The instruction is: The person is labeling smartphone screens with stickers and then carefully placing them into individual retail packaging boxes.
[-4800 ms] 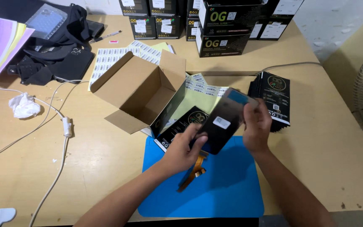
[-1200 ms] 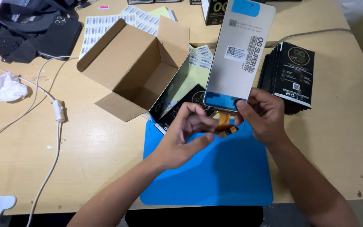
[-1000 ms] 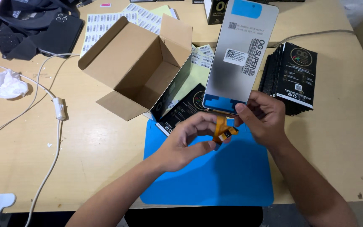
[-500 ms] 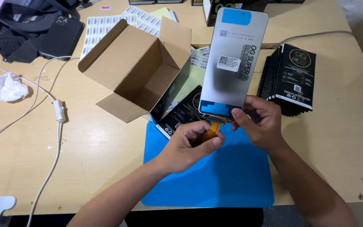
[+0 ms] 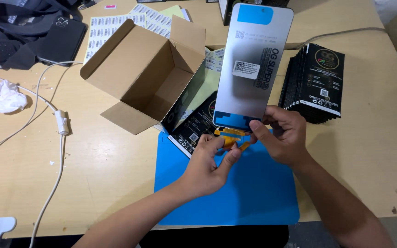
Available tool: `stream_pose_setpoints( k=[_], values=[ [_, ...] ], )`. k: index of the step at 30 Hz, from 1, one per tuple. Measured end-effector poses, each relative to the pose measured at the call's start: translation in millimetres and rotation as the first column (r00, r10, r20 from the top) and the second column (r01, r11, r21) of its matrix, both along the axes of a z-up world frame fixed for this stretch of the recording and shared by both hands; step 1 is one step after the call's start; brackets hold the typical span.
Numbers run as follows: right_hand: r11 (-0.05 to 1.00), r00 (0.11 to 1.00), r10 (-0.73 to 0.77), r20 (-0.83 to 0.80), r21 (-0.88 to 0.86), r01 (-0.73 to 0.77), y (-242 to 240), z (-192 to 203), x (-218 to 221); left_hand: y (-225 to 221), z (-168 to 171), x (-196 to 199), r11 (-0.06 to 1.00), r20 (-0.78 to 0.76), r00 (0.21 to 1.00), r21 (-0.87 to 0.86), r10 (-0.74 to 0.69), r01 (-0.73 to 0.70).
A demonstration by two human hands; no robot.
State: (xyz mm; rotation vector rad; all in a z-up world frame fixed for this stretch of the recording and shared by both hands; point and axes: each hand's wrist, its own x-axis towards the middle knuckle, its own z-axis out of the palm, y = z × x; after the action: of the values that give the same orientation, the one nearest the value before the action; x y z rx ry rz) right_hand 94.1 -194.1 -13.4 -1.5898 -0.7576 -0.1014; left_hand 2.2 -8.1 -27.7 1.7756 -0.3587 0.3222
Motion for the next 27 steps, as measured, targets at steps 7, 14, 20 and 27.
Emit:
stream_pose_setpoints(
  k=[7, 14, 20, 27],
  values=[
    [1.0, 0.999, 0.017, 0.029, 0.022, -0.018, 1, 2, -4, -4, -14, 1, 0.984, 0.158, 0.985, 0.151, 0.075, -0.099],
    [1.0, 0.999, 0.027, 0.024, 0.005, -0.027, 0, 1, -1, -5, -6, 1, 0.988, 0.188, 0.981, 0.131, 0.054, -0.079],
    [1.0, 0.999, 0.024, 0.032, 0.005, -0.024, 1, -1, -1, -5, -5, 1, 0.984, 0.193, 0.98, 0.154, 0.057, -0.088],
    [1.0, 1.0, 0.015, -0.001, 0.002, -0.015, 1, -3, 0, -6, -3, 1, 0.994, 0.187, 0.98, 0.083, 0.061, -0.078]
  ],
)
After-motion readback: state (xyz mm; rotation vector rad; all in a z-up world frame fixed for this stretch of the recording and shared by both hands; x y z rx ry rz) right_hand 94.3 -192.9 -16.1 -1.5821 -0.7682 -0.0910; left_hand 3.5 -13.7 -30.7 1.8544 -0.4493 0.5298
